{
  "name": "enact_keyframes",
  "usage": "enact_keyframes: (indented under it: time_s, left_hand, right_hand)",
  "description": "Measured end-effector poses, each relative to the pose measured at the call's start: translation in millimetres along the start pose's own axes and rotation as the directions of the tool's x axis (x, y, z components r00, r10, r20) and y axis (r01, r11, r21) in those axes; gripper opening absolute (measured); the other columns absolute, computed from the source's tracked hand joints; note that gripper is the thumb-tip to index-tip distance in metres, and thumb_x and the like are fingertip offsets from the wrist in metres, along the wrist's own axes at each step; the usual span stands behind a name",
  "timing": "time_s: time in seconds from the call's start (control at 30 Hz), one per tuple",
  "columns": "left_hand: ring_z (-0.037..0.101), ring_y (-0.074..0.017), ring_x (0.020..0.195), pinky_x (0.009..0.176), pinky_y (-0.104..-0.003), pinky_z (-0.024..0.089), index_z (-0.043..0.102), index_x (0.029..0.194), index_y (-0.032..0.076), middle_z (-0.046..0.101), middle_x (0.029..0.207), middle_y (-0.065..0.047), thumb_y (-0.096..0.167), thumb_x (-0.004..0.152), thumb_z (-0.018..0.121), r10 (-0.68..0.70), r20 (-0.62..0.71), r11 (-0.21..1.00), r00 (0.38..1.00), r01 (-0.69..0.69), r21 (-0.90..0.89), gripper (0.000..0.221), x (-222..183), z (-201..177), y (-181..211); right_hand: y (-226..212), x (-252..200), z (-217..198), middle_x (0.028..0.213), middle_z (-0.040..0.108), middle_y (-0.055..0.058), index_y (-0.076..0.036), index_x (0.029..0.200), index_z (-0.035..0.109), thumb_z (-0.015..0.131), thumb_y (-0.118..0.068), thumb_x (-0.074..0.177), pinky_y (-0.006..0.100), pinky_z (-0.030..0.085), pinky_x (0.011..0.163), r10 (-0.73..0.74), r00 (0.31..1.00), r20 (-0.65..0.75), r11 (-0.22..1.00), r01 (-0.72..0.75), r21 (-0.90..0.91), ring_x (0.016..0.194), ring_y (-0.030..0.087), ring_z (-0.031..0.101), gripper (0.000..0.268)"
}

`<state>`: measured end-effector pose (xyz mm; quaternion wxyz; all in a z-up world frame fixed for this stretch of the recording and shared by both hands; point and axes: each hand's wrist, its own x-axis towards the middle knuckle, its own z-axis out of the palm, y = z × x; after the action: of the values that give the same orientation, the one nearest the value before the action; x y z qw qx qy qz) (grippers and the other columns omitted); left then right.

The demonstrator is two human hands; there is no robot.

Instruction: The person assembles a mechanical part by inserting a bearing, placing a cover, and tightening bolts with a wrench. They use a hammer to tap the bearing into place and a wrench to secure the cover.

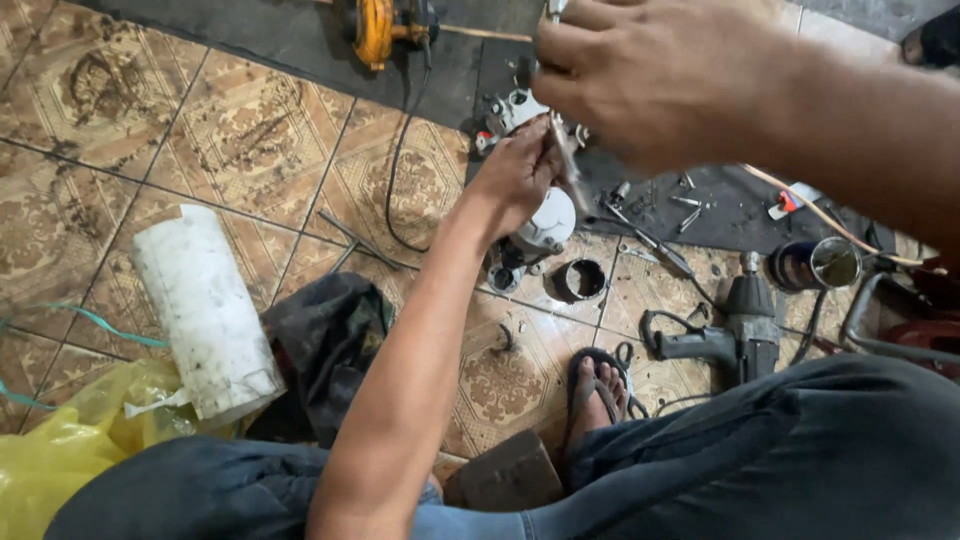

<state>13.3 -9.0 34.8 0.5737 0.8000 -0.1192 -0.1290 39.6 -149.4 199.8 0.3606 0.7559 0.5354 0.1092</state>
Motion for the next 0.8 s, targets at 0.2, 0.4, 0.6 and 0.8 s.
enact_keyframes:
  time_s: [0.2, 0.4, 0.6, 0.8]
  left_hand:
    - [0.055, -0.0135, 0.073, 0.064, -0.031, 0.04, 0.061, 0.107, 0.011, 0.062, 0.083, 0.001, 0.019, 0.102, 0.043, 0.258, -0.308, 0.949, 0.916, -0.301, -0.099, 0.02, -2.9, 38.3, -45.8]
    - [0.071, -0.0252, 0.079, 0.07, -0.038, 0.054, 0.06, 0.12, 0.002, 0.074, 0.099, -0.012, 0.011, 0.102, 0.048, 0.301, -0.422, 0.94, 0.855, -0.339, -0.019, 0.024, -8.9, 43.7, -41.3]
    - [0.056, -0.0152, 0.075, 0.066, -0.034, 0.044, 0.059, 0.099, 0.008, 0.058, 0.087, -0.004, 0.029, 0.107, 0.036, 0.251, -0.312, 0.967, 0.916, -0.249, 0.047, 0.032, -6.7, 38.6, -34.6]
    - [0.071, -0.0276, 0.081, 0.069, -0.042, 0.056, 0.064, 0.106, 0.005, 0.072, 0.095, -0.013, 0.036, 0.106, 0.029, 0.253, -0.286, 0.96, 0.924, -0.203, 0.192, 0.046, -3.6, 48.8, -40.6]
  right_hand:
    - [-2.1, 19.4, -22.9, 0.073, 0.075, 0.003, -0.019, 0.096, 0.068, 0.045, -0.05, 0.108, 0.024, 0.066, 0.045, -0.05, 0.837, 0.545, 0.996, 0.079, -0.03, 0.054, 0.011, 0.072, 0.04]
    - [-15.3, 30.4, -29.0, 0.074, 0.076, 0.015, -0.008, 0.091, 0.076, 0.06, -0.025, 0.103, 0.032, 0.057, 0.042, 0.234, 0.874, 0.427, 0.885, -0.373, 0.278, 0.049, 0.02, 0.069, 0.026]
    - [13.1, 10.1, 14.9, 0.099, 0.071, -0.002, -0.027, 0.101, 0.068, 0.062, -0.044, 0.088, 0.04, 0.055, 0.112, -0.281, 0.956, 0.082, 0.94, 0.292, -0.179, 0.101, 0.015, 0.069, 0.022]
    - [-15.0, 33.9, -36.9, 0.071, 0.078, 0.011, -0.003, 0.086, 0.08, 0.06, -0.036, 0.103, 0.04, 0.061, 0.063, 0.201, 0.746, 0.635, 0.688, -0.569, 0.451, 0.059, 0.026, 0.073, 0.042]
